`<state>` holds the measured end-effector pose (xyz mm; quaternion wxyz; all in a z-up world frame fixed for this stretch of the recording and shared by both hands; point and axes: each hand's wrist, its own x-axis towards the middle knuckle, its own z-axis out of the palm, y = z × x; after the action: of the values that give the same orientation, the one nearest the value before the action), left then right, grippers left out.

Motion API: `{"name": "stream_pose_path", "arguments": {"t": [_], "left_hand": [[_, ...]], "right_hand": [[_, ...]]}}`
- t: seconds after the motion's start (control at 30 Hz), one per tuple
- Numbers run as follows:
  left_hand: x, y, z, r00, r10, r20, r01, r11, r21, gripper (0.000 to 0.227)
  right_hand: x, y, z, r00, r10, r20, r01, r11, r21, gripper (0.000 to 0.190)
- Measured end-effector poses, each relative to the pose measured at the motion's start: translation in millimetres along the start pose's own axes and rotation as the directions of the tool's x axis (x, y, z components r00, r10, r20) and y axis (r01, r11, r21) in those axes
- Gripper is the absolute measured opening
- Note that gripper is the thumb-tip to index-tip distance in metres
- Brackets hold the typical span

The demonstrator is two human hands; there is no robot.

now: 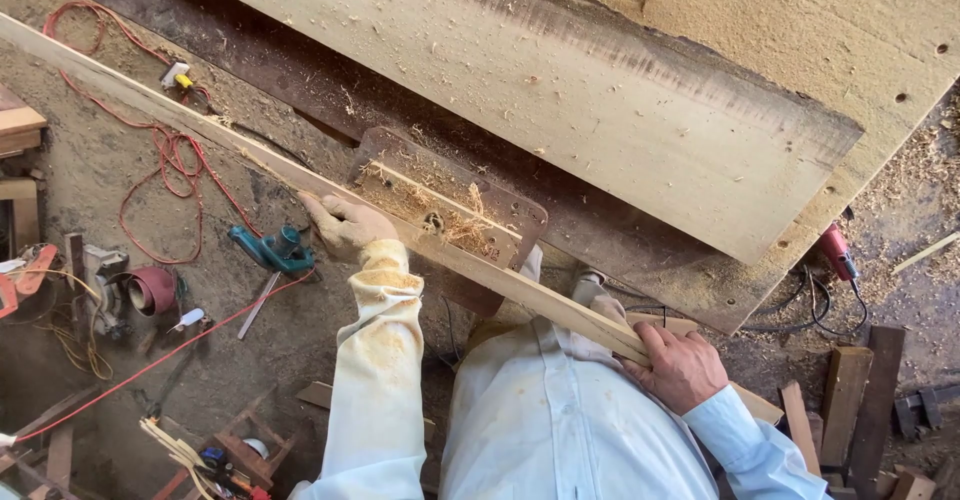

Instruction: The person picks up a long wooden strip, aligns it, and feeds it through a router table to shape the edge.

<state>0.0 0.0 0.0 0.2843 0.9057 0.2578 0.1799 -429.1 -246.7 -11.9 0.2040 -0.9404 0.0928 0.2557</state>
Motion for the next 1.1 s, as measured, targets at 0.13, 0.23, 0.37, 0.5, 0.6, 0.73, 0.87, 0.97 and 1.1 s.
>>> {"name": "stream_pose_path", "arguments": {"t": [0.13,0.23,0.37,0.5,0.6,0.73,0.87,0.97,1.1], "left_hand": [[4.2,-1.6,0.4,1.0,0.01,-0.02,-0.009,0.998,0.066,0.047],[8.2,-6.6,5.2,1.0,-0.013,0.003,0.013,1.0,-0.01,0.049],[11.9,-5.8,5.9,1.0,-0.016,0.001,0.016,1.0,-0.008,0.048],[15.6,-6.3,5.5,1.0,0.006,-0.007,-0.005,1.0,0.021,0.048],[19.1,-6.9,6.2,1.0,0.015,0.003,-0.015,1.0,0.016,0.049],[21.5,0.5,2.7,1.0,-0.012,0.028,0.011,1.0,0.015,0.049],[28.2,-10.8,9.6,0.999,0.013,0.036,-0.013,1.0,-0.002,0.051],[32.5,-11.0,10.2,0.999,0.034,0.011,-0.035,0.998,0.049,0.05],[36.1,-11.0,11.3,0.997,0.072,-0.014,-0.072,0.997,0.031,0.048]], "right_hand": [[1.8,-1.9,1.0,1.0,0.022,0.011,-0.022,1.0,-0.001,0.056],[4.2,-3.2,1.3,1.0,0.013,0.011,-0.013,1.0,0.001,0.059],[6.7,-5.1,1.8,1.0,0.014,0.017,-0.014,1.0,-0.011,0.061],[9.8,-7.8,1.4,1.0,0.015,0.013,-0.014,1.0,-0.024,0.063],[11.9,-9.7,0.9,1.0,-0.001,-0.013,0.001,1.0,-0.021,0.064],[14.4,-12.1,0.9,1.0,-0.002,-0.006,0.002,1.0,-0.016,0.061],[18.0,-15.7,-1.6,1.0,0.01,0.019,-0.01,1.0,0.006,0.063],[21.3,-20.2,-6.5,1.0,0.005,0.01,-0.005,1.0,0.012,0.064],[24.9,-24.3,-8.2,0.999,-0.011,-0.038,0.011,1.0,0.009,0.063]]}}
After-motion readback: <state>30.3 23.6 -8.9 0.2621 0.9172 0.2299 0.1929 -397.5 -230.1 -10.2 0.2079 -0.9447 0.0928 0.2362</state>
